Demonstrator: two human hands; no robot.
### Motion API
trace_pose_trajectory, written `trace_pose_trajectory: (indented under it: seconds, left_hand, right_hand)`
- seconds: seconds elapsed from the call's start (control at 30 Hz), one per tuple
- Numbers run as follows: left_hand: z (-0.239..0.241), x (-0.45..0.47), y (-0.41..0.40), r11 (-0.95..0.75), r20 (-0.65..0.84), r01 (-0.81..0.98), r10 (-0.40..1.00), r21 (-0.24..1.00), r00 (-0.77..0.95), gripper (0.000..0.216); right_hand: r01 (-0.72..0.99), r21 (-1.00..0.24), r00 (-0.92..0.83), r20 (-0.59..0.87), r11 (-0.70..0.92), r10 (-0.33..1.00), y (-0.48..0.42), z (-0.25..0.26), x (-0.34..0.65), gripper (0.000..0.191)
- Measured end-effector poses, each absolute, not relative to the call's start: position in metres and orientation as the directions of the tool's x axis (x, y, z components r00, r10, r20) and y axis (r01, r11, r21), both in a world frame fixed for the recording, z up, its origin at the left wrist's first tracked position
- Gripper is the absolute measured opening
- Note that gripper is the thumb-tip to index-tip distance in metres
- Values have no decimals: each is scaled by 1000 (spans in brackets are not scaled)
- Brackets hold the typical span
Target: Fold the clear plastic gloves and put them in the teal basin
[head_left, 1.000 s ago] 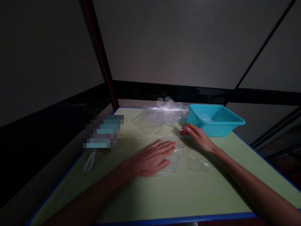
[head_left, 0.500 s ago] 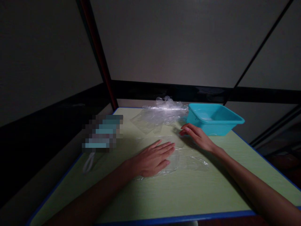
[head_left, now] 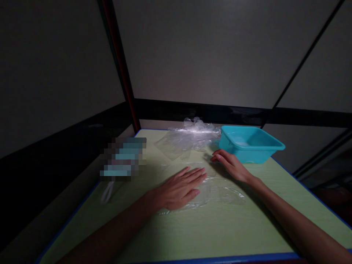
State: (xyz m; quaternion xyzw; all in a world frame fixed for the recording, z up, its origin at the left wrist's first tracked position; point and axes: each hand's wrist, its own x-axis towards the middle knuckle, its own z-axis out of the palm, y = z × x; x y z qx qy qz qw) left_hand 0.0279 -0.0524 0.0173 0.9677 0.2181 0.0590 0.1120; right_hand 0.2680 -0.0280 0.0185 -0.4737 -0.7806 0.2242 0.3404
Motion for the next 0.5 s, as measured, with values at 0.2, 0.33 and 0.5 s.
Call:
trace_pose_trajectory:
  seconds: [0.2,0.33,0.5]
  left_hand:
    - [23,19,-52,-888,211,378,435,262,875,45]
    - [26,13,-49,-893,317,366,437,260,842,36]
    - [23,11,-48,-892,345,362,441,270,829,29]
  right_hand:
    - [657,-606,-346,287,449,893,-31,20,268,33]
    - [694,-544,-388,268,471,882,-32,21,268,33]
    - [679,-539,-409,285,498,867,-34,22,267,34]
